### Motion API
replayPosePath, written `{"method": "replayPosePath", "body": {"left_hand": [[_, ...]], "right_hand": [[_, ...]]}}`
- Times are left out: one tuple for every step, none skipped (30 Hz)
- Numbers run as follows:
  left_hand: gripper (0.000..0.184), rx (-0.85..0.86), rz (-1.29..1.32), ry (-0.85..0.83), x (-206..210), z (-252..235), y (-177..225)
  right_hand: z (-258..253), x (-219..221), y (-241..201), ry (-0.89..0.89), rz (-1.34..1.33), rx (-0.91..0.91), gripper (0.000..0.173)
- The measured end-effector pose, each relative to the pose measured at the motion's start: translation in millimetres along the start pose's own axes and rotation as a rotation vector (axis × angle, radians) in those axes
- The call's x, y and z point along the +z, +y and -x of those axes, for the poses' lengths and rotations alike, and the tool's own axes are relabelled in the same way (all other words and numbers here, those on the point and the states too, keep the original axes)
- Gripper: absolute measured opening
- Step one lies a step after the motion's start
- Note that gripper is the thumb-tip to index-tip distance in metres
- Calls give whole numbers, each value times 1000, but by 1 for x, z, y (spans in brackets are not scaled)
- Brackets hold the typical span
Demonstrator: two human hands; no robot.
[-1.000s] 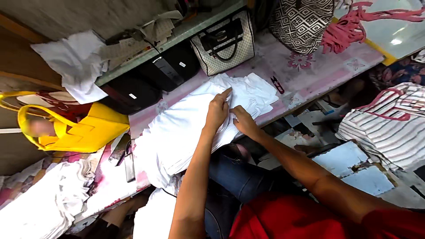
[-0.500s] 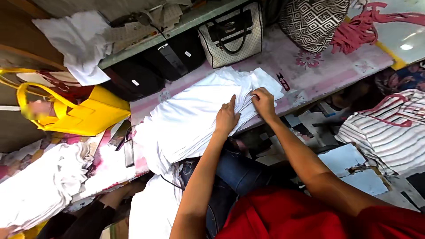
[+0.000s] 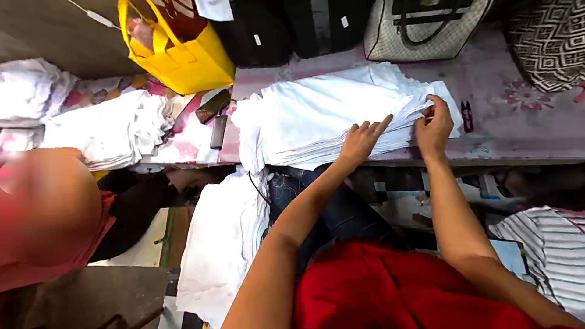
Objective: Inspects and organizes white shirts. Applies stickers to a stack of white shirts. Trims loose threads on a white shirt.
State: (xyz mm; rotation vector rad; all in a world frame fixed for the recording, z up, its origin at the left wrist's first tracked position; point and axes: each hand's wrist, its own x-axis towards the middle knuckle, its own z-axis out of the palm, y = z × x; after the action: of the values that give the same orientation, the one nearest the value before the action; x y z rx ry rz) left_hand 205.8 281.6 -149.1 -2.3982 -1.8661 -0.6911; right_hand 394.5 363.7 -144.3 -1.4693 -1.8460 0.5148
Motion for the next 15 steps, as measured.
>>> {"method": "replayPosePath", "body": {"left_hand": [[63, -1, -26, 55, 0, 7, -6], [62, -40, -55, 76, -5, 17, -12], [62, -100, -64, 63, -14, 30, -19], [62, -164, -44, 41, -28, 45, -27], [60, -220, -12, 33, -43, 64, -37], [58, -263, 8, 78, -54, 84, -50], [54, -303, 11, 166, -62, 105, -64], [46, -366, 9, 248, -70, 126, -76], [41, -459, 4, 298, -78, 144, -87], [40, -583, 32, 319, -87, 158, -96], [44, -721, 91, 321, -96, 168, -104], [47, -844, 180, 310, -101, 174, -110], [49, -917, 279, 298, -103, 178, -115], [49, -930, 358, 293, -103, 180, -118], [51, -896, 393, 296, -103, 180, -117]], "right_hand": [[-2, 2, 4, 8, -9, 8, 52], [-4, 4, 9, 13, -17, 26, 52], [-4, 7, 14, 10, -20, 51, 52], [-4, 8, 14, 4, -23, 69, 53], [-3, 8, 12, 4, -21, 72, 55], [-3, 8, 10, 2, -4, 64, 59], [-3, 7, 6, -11, 30, 55, 63], [-2, 8, 3, -22, 75, 40, 69], [-1, 9, 1, -24, 116, 3, 73], [-2, 10, 0, -26, 134, -54, 75], [-4, 11, 1, -26, 136, -121, 75], [-5, 12, 2, -30, 133, -185, 76], [-7, 13, 2, -41, 135, -234, 76], [-10, 11, 2, -69, 143, -259, 75], [-13, 9, 0, -103, 148, -274, 75]]}}
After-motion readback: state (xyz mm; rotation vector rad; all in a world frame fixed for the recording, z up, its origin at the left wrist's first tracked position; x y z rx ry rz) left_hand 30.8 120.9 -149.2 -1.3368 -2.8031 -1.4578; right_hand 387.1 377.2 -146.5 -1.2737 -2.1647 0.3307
